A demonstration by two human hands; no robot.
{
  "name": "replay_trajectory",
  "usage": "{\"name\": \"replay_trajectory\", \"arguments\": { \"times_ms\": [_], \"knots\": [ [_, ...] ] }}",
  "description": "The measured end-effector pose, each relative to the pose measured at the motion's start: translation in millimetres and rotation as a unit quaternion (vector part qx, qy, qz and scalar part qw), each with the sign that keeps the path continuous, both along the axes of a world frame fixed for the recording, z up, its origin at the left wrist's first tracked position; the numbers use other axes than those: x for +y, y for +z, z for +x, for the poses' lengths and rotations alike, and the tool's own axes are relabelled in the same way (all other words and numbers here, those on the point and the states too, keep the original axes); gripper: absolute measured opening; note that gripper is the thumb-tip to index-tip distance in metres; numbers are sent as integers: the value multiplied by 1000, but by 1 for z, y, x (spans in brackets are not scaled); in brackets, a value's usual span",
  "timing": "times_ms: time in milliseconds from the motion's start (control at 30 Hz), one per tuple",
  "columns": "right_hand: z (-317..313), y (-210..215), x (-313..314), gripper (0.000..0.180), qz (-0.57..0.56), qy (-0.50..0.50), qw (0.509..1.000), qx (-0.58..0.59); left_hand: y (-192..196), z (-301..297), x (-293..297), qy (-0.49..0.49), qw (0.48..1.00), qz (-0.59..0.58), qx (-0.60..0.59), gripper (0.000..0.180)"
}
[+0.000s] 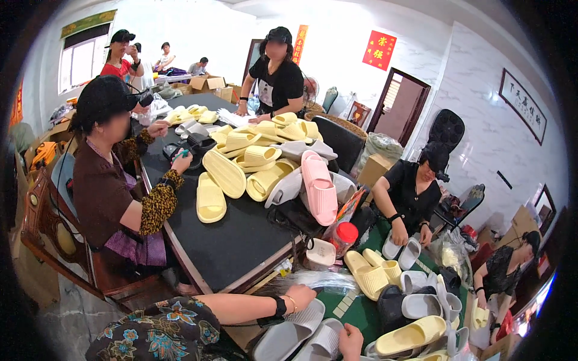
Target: Inspecting pairs of plastic slippers, applying small labels to the footbeds, and organizing them for packaging.
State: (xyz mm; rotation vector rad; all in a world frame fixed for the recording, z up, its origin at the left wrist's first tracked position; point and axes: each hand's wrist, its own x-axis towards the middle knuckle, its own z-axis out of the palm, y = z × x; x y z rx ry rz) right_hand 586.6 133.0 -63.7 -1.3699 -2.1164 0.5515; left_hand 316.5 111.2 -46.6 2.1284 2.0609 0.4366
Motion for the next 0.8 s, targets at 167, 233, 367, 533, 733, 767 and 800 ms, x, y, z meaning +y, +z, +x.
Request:
{"name": "replay_trajectory", "arguments": {
  "times_ms": [167,233,367,533,733,767,800],
  "knots": [
    [-22,19,-5,15,-132,-17,980,146,-5,22,-7,-48,969,41,-238,17],
    [-29,22,-6,9,-113,24,980,164,0,34,-12,-56,964,31,-258,16],
    [-37,-2,-12,11,-96,32,958,267,-4,45,-20,-96,952,63,-283,13],
    [-39,-4,-28,10,-109,-4,949,295,-7,43,-28,-111,949,85,-284,13],
    [-30,11,-15,6,18,-11,988,156,-20,51,-11,-146,928,57,-337,16],
    [-39,23,-14,7,11,1,985,174,-24,49,-7,-149,919,89,-353,18],
    [-43,28,-13,7,-14,3,987,158,-21,48,-7,-152,908,112,-373,20]
  ]
}}
